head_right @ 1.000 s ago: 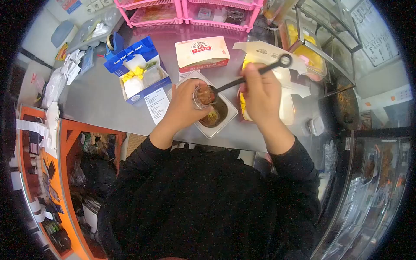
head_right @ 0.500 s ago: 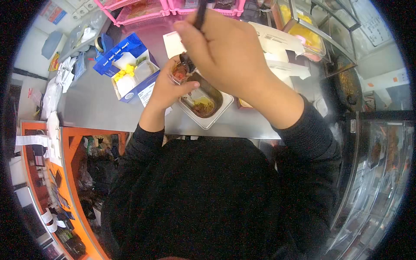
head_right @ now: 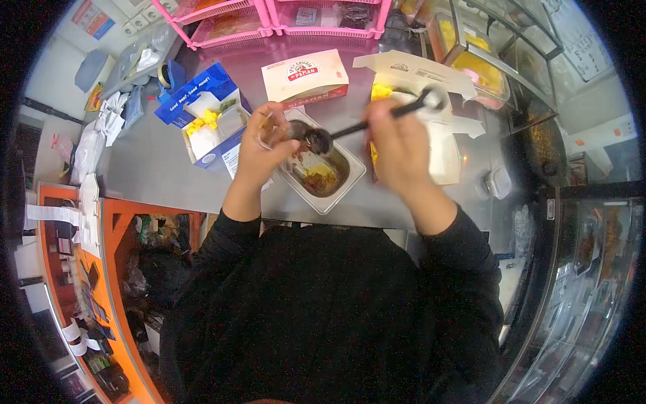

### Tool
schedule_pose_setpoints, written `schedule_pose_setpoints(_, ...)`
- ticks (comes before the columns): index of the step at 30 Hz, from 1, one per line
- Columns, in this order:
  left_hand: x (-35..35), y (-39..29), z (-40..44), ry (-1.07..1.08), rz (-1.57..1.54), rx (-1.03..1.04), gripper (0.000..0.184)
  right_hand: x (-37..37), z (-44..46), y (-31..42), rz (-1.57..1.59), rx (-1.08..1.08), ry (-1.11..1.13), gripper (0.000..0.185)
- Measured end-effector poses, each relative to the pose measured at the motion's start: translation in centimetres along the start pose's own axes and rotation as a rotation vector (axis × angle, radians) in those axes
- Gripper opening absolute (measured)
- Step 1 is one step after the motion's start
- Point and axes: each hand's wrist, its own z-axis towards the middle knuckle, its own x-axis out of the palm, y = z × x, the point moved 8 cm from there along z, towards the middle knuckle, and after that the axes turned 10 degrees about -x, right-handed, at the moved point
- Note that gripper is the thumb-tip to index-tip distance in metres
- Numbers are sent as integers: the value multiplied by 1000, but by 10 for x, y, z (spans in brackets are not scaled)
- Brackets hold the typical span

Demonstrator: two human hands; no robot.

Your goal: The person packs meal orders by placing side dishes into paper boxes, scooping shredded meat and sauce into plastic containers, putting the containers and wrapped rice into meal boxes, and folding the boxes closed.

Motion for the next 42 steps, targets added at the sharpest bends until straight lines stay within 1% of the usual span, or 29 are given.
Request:
schedule_pose_setpoints(2,-6,5,5,84,-247,-99,60,16,-20,-4,-255,-265,216,20)
schedule_pose_setpoints(3,-8,6,8,127,-370,-148,61,23,-26,-14,-231,-270,290,19)
schedule_pose_setpoints(5,-4,4,13,265,-471,-192,63,38,-38,-22,-182,-276,436,21)
schedule_pose_setpoints(8,8,-6,15,448,-606,-200,70,53,-40,-42,-430,-15,673,30)
schedule_pose_setpoints(9,13,-10,15,505,-649,-191,73,44,-33,-43,-275,-10,491,38)
schedule_pose_setpoints(12,31,-17,10,634,-786,-234,82,27,2,0,-356,-254,197,40)
schedule_pose_setpoints(15,51,-13,2,751,-860,-270,90,50,12,7,-454,-292,364,33)
schedule_pose_setpoints(18,57,2,2,726,-861,-360,93,65,12,-6,-565,-259,557,24)
schedule_pose_setpoints(21,52,4,-3,732,-868,-369,91,65,12,-10,-382,-147,508,21)
schedule_pose_setpoints(24,31,-4,-11,604,-504,-171,85,64,8,30,-503,-343,427,16)
schedule_pose_setpoints(27,1,-16,-17,331,-230,63,85,69,6,32,-403,-216,397,16)
schedule_pose_setpoints(30,-6,-2,-13,236,0,59,70,82,-3,-12,-394,55,511,17)
schedule_pose_setpoints(31,1,-12,-18,264,-112,77,57,77,0,-3,-379,-41,404,18)
schedule_pose_setpoints(34,-3,-4,-18,225,-35,-43,39,78,-7,-15,-253,123,439,17)
schedule_pose_setpoints(37,-11,-9,-19,92,-15,-18,20,81,-15,-24,208,278,310,15)
schedule_pose_setpoints(40,-10,-16,-20,92,13,12,16,79,-16,-23,216,268,310,14)
schedule_pose_setpoints(42,-8,-21,-21,40,65,11,16,77,-16,-20,229,265,237,14)
